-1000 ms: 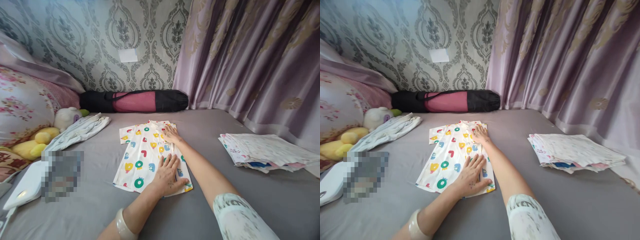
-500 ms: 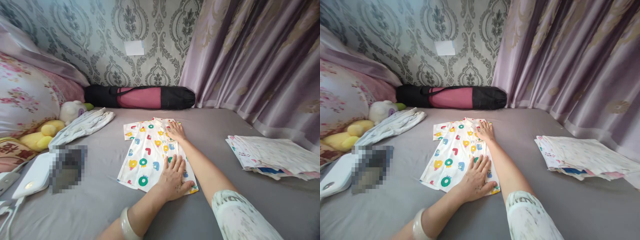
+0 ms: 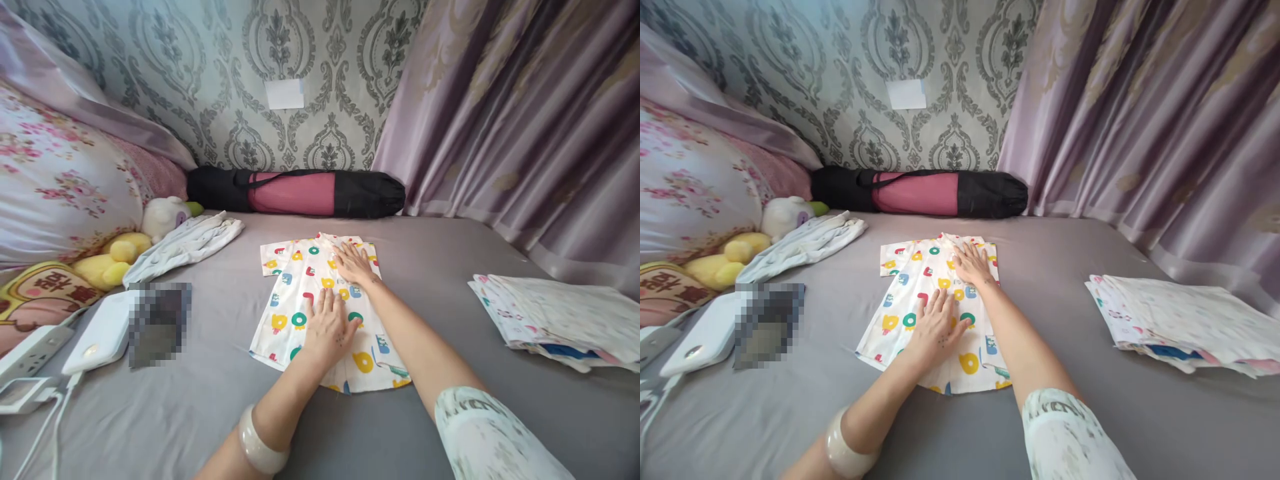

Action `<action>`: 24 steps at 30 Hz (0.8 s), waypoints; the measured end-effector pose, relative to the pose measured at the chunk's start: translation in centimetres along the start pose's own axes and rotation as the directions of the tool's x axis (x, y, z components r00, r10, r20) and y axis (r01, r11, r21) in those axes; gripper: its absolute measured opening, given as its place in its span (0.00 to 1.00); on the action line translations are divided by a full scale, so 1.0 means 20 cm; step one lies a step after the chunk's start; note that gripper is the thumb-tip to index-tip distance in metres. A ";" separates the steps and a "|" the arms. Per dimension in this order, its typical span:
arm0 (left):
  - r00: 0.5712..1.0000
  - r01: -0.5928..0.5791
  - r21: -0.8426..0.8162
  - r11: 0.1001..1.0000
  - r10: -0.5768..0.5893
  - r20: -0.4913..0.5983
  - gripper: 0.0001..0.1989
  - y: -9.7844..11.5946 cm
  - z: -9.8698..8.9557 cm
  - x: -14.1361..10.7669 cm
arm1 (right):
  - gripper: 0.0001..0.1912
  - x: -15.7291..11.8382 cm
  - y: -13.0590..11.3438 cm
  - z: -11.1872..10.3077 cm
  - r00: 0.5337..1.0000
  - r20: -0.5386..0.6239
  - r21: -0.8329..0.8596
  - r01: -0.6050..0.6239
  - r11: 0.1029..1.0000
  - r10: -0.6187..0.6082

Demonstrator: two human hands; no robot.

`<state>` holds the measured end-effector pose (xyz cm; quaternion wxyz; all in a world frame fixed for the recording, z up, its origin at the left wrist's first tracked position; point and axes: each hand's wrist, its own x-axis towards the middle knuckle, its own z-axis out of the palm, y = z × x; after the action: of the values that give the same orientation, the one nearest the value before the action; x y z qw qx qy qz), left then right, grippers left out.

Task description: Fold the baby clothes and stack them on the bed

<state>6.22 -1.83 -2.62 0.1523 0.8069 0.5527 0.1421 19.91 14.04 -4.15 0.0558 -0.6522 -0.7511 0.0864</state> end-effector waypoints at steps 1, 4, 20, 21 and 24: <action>1.000 0.006 -0.006 1.000 -0.006 -0.004 0.34 0.00 0.00 0.00 | 0.29 0.00 0.00 0.00 1.000 0.001 -0.003 0.001 1.000 -0.001; 1.000 0.026 -0.020 0.999 -0.026 -0.006 0.32 0.00 -0.01 0.00 | 0.29 0.02 0.03 0.00 1.000 0.025 0.019 0.007 1.000 -0.007; 0.818 0.449 0.127 0.884 -0.350 -0.456 0.20 -0.60 -0.47 -0.37 | 0.30 -0.53 0.31 -0.05 0.919 -0.388 0.201 0.161 0.966 -0.072; 0.780 0.505 0.122 0.855 -0.391 -0.489 0.21 -0.66 -0.49 -0.42 | 0.30 -0.57 0.33 -0.03 0.907 -0.416 0.198 0.157 0.968 -0.062; 0.672 0.643 0.097 0.760 -0.499 -0.548 0.22 -0.80 -0.55 -0.56 | 0.31 -0.62 0.36 0.01 0.880 -0.474 0.209 0.131 0.969 -0.017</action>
<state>-15.64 -5.88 0.39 -0.0725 0.5396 0.8131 0.2060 28.54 2.72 -5.46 0.3156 -0.6129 -0.7243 0.0123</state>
